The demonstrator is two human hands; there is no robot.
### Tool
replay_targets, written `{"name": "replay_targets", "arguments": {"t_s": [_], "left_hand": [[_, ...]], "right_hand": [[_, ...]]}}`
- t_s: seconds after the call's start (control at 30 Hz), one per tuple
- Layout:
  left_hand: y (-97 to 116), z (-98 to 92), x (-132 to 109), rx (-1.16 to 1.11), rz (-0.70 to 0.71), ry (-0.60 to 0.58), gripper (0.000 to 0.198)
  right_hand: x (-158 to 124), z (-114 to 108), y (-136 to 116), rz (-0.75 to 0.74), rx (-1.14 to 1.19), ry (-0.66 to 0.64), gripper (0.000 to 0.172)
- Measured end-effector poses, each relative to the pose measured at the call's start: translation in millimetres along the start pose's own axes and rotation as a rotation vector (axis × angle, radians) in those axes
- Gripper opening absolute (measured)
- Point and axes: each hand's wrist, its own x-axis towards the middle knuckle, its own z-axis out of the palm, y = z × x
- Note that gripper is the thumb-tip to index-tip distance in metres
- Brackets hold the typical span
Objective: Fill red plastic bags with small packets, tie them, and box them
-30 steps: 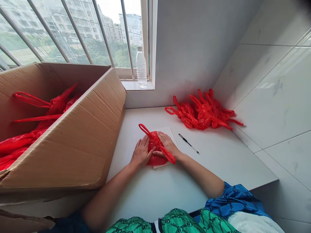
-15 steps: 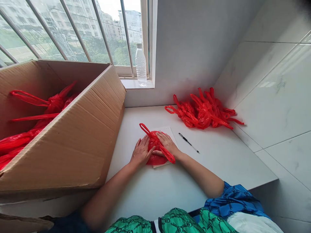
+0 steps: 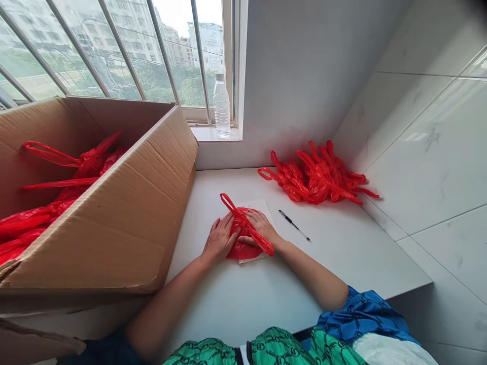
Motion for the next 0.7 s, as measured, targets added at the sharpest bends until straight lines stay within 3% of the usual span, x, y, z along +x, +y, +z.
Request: {"name": "replay_targets", "arguments": {"t_s": [0.13, 0.27, 0.33, 0.4, 0.47, 0.53, 0.6, 0.7], "left_hand": [[2, -9.7, 0, -0.201, 0.022, 0.099, 0.045], [22, -38.7, -9, -0.380, 0.066, 0.182, 0.037], [41, -60.0, -19, -0.506, 0.053, 0.131, 0.035], [63, -81.0, -31, -0.597, 0.049, -0.002, 0.040], [84, -99.4, -44, -0.504, 0.069, -0.125, 0.059], [104, -117.1, -54, -0.329, 0.083, -0.211, 0.051], [121, -138.7, -64, -0.226, 0.095, -0.253, 0.044], [138, -181.9, -87, -0.316, 0.121, -0.254, 0.046]], "right_hand": [[0, -21, -9, -0.042, 0.180, 0.055, 0.057], [-7, -53, -29, 0.001, 0.318, 0.101, 0.028], [-14, -67, -43, 0.026, 0.375, 0.077, 0.025], [-22, -76, -57, 0.030, 0.440, 0.018, 0.026], [-30, -81, -71, -0.024, 0.448, -0.029, 0.029], [-37, -83, -85, -0.095, 0.430, -0.016, 0.033], [-45, -84, -96, -0.168, 0.468, -0.004, 0.035], [-54, -86, -101, -0.175, 0.613, -0.024, 0.041]]}}
